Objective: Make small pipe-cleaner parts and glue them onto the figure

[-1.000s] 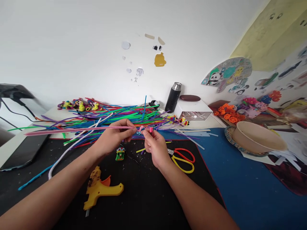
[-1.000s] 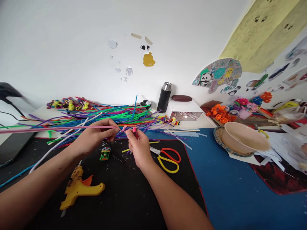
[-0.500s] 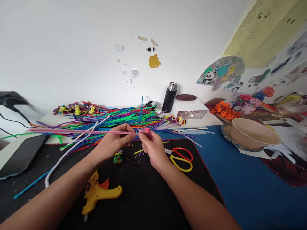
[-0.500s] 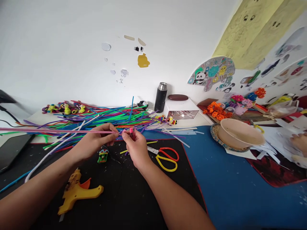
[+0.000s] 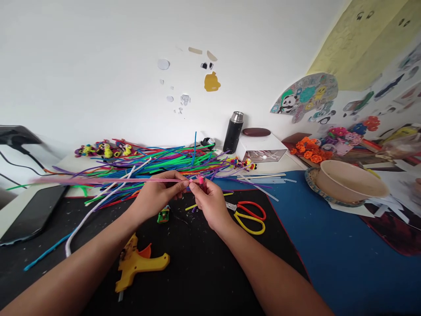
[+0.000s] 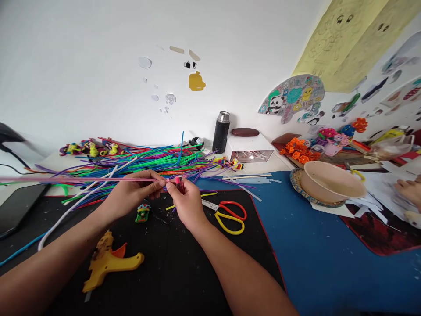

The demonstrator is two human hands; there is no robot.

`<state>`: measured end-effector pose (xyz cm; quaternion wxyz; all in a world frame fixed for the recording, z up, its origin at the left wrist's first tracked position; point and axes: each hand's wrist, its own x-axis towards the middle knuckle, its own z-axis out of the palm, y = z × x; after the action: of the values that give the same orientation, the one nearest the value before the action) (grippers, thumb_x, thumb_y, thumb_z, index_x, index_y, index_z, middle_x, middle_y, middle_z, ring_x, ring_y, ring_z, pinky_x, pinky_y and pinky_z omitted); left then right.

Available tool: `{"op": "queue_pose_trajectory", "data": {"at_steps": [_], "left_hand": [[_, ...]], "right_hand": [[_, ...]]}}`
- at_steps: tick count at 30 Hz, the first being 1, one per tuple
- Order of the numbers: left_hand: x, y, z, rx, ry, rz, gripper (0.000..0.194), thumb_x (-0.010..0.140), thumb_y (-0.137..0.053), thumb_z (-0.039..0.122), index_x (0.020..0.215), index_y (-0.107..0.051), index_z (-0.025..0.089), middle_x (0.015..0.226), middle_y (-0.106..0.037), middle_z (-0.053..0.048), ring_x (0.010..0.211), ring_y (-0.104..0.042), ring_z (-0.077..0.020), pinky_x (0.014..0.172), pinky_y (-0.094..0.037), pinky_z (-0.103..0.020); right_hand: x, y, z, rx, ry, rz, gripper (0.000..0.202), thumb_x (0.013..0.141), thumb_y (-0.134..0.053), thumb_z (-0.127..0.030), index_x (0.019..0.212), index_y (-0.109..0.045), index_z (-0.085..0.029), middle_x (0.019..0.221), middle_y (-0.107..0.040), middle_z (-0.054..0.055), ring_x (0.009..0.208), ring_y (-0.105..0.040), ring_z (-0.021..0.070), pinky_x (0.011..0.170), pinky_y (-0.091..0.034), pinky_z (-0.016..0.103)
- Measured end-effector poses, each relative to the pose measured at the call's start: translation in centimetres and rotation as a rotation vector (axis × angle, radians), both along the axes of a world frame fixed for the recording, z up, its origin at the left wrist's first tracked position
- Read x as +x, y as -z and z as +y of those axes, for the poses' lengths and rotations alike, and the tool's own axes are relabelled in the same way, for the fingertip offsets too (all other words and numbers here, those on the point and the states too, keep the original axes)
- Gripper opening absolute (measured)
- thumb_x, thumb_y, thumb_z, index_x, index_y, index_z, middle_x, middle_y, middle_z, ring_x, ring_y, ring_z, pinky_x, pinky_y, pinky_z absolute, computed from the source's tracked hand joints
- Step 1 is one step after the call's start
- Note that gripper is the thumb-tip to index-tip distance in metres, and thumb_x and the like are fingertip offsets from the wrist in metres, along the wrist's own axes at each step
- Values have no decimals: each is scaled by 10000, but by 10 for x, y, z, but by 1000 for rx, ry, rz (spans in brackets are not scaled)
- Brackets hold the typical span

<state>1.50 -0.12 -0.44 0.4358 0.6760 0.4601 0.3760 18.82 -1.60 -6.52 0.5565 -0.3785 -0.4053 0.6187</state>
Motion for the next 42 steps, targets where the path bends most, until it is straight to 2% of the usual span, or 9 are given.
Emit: {"op": "queue_pose_trajectory", "data": {"at_steps": [4,9,13,28,42], "left_hand": [[1,-2,1,-7,-36,7,519,814,-872,697,822,-741,195,692,-702,-4,605,-638,-167,581,-519,-269],[1,-2,0,-31,-11,16,525,832,-838,711,850,-723,200,685,-695,0,610,-643,-172,589,-524,-277],[1,-2,-1,-35,-14,27,513,846,-821,704,850,-712,203,678,-682,6,603,-640,-174,586,-520,-283],[2,-2,-2,-67,15,39,538,817,-833,728,888,-722,207,709,-697,-2,638,-664,-194,604,-530,-293],[0,-6,-3,-41,42,62,517,817,-852,701,859,-733,200,720,-689,-4,638,-642,-183,601,-515,-284]], "right_hand": [[0,-7,-1,-25,14,31,474,775,-908,-602,942,-725,-198,577,-336,-125,479,-218,67,468,-144,262],[3,-10,3,-78,38,120,507,712,-948,-603,890,-698,-200,572,-338,-131,473,-210,55,468,-130,251],[4,-11,2,-89,-2,145,529,733,-937,-636,906,-715,-187,572,-349,-126,470,-230,52,474,-130,251],[3,-11,0,-120,-76,167,601,709,-966,-641,771,-533,-228,564,-366,-126,460,-253,49,468,-117,262],[5,-11,-1,-170,-178,224,599,708,-985,-596,788,-523,-223,571,-389,-135,454,-250,40,477,-118,256]]}}
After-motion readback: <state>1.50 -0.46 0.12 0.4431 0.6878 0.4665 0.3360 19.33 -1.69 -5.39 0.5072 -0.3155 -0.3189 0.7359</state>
